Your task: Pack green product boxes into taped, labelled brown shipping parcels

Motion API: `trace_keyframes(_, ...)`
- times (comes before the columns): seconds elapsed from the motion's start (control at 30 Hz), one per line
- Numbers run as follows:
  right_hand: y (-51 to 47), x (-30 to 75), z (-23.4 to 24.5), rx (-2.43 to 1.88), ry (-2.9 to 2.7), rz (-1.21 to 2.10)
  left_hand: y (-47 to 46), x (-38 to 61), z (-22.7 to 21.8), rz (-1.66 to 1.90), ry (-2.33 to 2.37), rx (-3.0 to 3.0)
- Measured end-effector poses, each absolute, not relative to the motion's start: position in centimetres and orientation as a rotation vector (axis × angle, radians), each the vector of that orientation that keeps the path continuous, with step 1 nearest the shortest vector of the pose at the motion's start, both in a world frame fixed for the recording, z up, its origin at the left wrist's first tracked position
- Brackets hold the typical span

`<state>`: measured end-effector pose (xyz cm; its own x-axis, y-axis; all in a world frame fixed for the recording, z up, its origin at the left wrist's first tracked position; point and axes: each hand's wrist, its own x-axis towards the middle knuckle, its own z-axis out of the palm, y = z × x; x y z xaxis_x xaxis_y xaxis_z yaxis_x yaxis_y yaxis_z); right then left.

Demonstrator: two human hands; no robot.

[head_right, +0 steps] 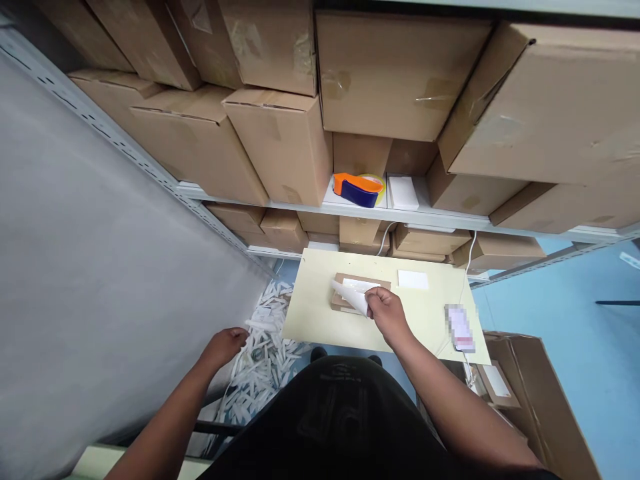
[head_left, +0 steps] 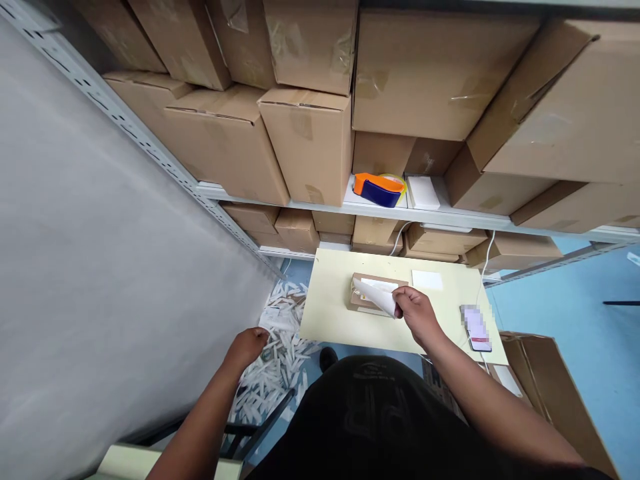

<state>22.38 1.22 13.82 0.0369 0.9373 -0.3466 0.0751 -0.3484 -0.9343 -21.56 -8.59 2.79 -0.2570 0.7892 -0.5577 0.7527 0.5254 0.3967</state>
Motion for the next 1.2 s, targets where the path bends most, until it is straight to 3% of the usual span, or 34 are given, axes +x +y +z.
trace_keyframes(0.13,0.8,21.7,14.0,-1.509,-0.904,1.486,-7.4,-20.3,5.4,-0.177,2.313,1.49)
trace_keyframes(0.33,0.1,20.6,13.5,-1.458,-0.674,1.595,-4.7,-6.3,12.6,0.442,1.906,2.07)
trace_keyframes(0.43,-0.1,20.2,13.4,-1.45,-0.622,1.605,-3.8,0.7,14.7,0.567,1.706,2.303)
trace_keyframes(0.87,-0.7,22.9,12.6,-1.445,-0.524,1.542,-0.7,6.5,12.9,0.408,1.402,2.669)
trace_keyframes(1.07,-0.8,23.9,11.7,-1.402,-0.472,1.573,-0.3,7.6,13.0,0.489,1.428,2.501)
trace_keyframes(1.2,-1.0,25.3,10.5,-1.46,-0.548,1.423,-0.1,7.0,14.1,0.614,1.439,2.145)
